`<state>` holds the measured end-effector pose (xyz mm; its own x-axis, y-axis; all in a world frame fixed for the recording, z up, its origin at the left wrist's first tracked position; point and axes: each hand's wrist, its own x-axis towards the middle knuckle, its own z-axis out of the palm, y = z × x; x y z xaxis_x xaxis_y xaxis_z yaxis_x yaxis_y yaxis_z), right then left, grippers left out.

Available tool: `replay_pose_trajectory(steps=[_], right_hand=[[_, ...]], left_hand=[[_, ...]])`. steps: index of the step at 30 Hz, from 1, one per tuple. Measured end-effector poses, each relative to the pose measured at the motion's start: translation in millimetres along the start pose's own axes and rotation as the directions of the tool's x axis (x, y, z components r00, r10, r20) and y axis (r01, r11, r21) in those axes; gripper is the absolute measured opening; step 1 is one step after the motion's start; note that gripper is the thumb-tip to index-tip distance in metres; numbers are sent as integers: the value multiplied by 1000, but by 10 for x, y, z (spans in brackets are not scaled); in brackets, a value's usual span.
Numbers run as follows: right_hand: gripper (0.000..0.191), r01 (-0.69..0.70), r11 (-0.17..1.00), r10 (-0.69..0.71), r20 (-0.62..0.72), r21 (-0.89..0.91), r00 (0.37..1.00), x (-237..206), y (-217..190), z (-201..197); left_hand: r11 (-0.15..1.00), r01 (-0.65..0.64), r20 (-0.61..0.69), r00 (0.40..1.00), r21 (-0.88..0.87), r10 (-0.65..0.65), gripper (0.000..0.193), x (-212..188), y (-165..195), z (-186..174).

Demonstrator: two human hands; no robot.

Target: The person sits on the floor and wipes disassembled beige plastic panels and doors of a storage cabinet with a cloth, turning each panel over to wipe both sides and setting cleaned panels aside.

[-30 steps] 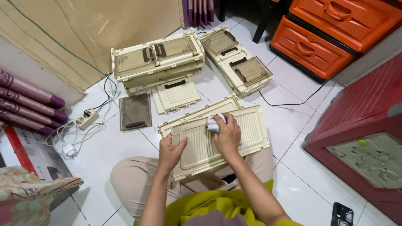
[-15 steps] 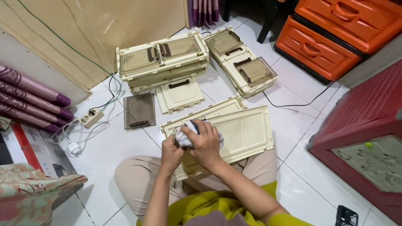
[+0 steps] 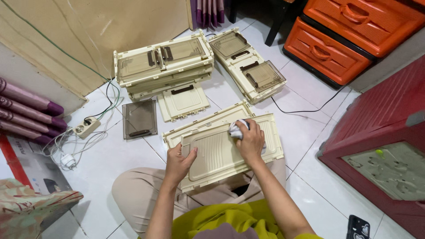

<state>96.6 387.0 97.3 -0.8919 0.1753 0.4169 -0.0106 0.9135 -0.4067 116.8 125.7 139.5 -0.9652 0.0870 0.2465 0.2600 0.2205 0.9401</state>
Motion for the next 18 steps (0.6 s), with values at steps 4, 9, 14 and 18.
replay_pose_trajectory(steps=[4, 9, 14, 18], right_hand=[[58, -142, 988, 143, 4, -61, 990, 65, 498, 157], [57, -303, 940, 313, 46, -155, 949, 215, 960, 276], [54, -370, 896, 403, 100, -244, 910, 401, 1256, 260], [55, -444, 851, 503, 190, -282, 843, 485, 1375, 201]], left_hand=[[998, 5, 11, 1000, 64, -5, 15, -13, 8, 42], [999, -47, 30, 998, 17, 47, 15, -62, 77, 55], [998, -61, 44, 997, 27, 60, 14, -80, 154, 83], [999, 15, 59, 998, 50, -18, 13, -80, 180, 124]])
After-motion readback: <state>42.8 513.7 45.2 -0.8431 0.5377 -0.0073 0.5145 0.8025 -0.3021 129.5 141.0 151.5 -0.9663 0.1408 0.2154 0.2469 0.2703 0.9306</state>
